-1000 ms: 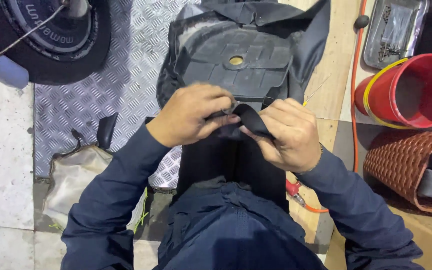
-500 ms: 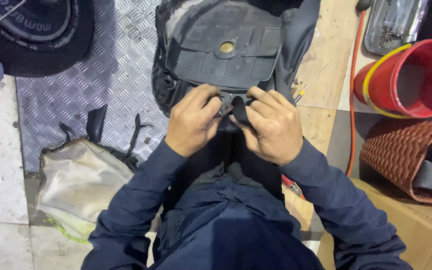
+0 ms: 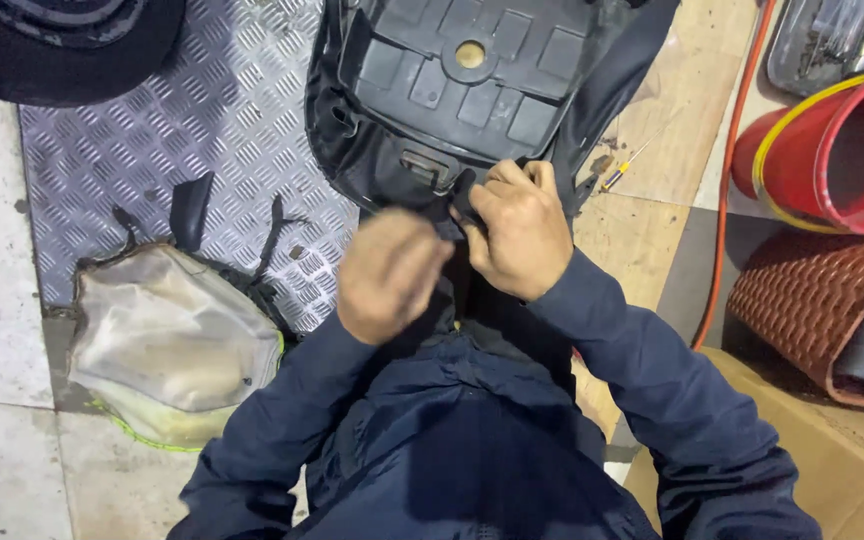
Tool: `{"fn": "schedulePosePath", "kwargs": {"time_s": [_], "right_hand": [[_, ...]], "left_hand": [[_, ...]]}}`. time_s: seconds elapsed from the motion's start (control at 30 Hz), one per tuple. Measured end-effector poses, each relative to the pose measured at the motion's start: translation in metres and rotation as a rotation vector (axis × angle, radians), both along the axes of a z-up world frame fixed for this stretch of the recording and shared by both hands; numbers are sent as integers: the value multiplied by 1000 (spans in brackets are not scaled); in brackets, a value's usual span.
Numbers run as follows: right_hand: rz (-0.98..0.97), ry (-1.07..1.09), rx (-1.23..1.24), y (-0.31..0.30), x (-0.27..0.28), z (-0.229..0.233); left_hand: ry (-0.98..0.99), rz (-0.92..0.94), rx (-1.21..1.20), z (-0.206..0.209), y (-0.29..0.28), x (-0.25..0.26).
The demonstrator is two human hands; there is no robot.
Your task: Stapling a new vinyl cover onto a motorcycle seat base using a pneumatic stapler.
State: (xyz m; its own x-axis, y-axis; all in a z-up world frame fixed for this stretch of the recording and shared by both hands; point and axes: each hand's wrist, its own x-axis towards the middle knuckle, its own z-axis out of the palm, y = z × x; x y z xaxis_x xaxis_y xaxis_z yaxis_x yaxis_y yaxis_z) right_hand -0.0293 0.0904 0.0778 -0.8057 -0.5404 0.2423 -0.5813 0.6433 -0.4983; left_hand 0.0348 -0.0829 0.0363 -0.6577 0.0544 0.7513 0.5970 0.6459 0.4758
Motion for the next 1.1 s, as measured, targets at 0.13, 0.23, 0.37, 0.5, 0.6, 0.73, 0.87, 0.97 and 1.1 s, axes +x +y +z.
{"fn": "schedulePosePath", "kwargs": {"time_s": [0.13, 0.23, 0.37, 0.5, 0.6, 0.73, 0.87, 0.97, 1.1], "right_hand": [[5, -14, 21, 4, 1, -7], [-14, -8, 13, 6, 4, -9], [-45, -35, 31, 3, 4, -10], [-7, -95, 94, 8, 0, -8], [222, -348, 145, 32, -14, 45], [302, -261, 276, 75, -16, 56], [351, 116, 175, 80, -26, 17], [404, 233, -7, 70, -35, 19], [503, 268, -43, 64, -36, 39]], "left_hand": [[47, -18, -63, -4, 13, -2], [162, 28, -92, -7, 24, -3], [216, 116, -104, -8, 29, -8], [196, 99, -68, -6, 26, -13], [152, 70, -46, -19, 31, -11], [-173, -97, -112, 19, 6, -8], [-202, -182, -98, 18, -6, -11], [-225, -203, -112, 23, -17, -12], [-306, -324, -84, 51, -33, -11]]}}
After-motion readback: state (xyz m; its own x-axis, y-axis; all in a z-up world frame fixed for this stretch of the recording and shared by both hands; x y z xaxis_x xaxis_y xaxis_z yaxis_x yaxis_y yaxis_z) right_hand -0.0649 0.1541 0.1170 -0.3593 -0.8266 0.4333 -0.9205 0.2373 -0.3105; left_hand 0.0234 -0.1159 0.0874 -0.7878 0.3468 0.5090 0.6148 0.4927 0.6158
